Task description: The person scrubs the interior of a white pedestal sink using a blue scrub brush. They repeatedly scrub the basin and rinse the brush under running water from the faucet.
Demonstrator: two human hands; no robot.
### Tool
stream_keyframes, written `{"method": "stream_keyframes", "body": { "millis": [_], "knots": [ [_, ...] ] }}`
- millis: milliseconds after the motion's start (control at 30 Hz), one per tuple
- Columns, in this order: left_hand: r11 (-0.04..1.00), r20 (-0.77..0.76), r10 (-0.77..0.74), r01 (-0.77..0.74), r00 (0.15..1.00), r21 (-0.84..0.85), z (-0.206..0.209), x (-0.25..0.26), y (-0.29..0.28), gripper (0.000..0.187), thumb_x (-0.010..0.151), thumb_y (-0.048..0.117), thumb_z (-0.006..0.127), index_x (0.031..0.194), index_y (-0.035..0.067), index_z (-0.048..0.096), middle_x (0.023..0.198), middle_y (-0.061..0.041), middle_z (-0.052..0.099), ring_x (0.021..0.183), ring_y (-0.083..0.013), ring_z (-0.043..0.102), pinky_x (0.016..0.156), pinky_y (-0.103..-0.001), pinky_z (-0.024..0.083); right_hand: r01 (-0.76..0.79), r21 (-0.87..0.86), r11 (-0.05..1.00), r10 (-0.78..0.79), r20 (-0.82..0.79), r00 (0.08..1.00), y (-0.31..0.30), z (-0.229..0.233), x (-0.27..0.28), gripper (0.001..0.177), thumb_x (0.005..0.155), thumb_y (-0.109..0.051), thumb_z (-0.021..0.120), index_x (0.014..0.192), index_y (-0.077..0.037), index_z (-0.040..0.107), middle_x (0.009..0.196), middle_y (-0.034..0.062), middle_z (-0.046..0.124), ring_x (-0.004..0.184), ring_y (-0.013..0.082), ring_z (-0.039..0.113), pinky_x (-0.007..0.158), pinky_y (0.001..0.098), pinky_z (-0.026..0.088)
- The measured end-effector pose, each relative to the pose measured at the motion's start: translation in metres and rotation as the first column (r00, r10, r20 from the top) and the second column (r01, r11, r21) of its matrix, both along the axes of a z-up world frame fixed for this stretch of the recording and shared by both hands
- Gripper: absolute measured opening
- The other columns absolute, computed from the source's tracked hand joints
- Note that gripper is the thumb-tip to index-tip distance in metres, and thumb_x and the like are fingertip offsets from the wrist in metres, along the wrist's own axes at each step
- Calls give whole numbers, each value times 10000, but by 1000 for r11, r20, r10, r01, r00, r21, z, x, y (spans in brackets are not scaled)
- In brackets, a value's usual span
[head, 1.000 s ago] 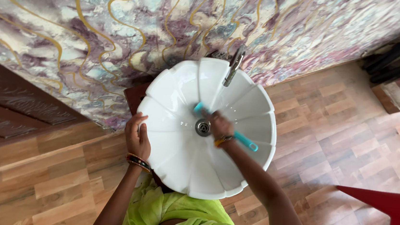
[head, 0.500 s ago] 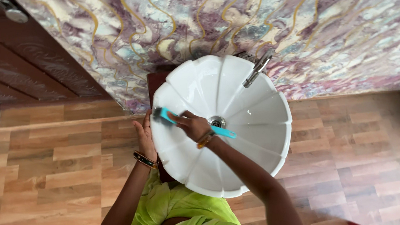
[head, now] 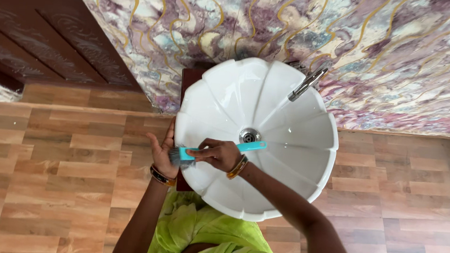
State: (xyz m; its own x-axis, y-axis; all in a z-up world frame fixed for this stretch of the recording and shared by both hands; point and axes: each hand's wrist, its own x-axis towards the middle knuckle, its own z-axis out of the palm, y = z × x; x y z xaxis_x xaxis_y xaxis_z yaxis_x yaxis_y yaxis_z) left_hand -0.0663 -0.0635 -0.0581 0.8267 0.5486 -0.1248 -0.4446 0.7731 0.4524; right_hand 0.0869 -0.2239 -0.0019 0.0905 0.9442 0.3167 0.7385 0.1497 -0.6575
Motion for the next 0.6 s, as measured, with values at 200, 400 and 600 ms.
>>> {"method": "stream_keyframes", "body": {
  "millis": [200,400,600],
  "knots": [
    [830,-394,421,-171,817,531,15,-19,-83,962,965,766,103,1633,85,220,1718,-113,203,1575,-260,211,1272,-382,143,-77,-349,934,136,148,980,-75,-29,71,415,890,-356,735,1274,-499,673,960,-75,732,823,117,723,665,309,597],
    [656,-359,642,-244,677,714,17,-1,-111,860,1048,672,136,1636,49,214,1721,-175,208,1579,-309,227,1281,-418,181,652,-412,636,-237,700,674,-94,-29,141,503,1062,-223,513,1482,-500,513,1062,55,688,859,236,732,692,393,616],
    [548,-303,724,-251,620,798,16,1,-114,795,1088,624,142,1631,54,254,1707,-198,269,1569,-338,292,1275,-446,265,535,-367,761,-339,478,810,-48,-45,81,473,941,-307,635,1377,-467,549,1121,26,705,762,197,717,552,350,612]
  ]
}}
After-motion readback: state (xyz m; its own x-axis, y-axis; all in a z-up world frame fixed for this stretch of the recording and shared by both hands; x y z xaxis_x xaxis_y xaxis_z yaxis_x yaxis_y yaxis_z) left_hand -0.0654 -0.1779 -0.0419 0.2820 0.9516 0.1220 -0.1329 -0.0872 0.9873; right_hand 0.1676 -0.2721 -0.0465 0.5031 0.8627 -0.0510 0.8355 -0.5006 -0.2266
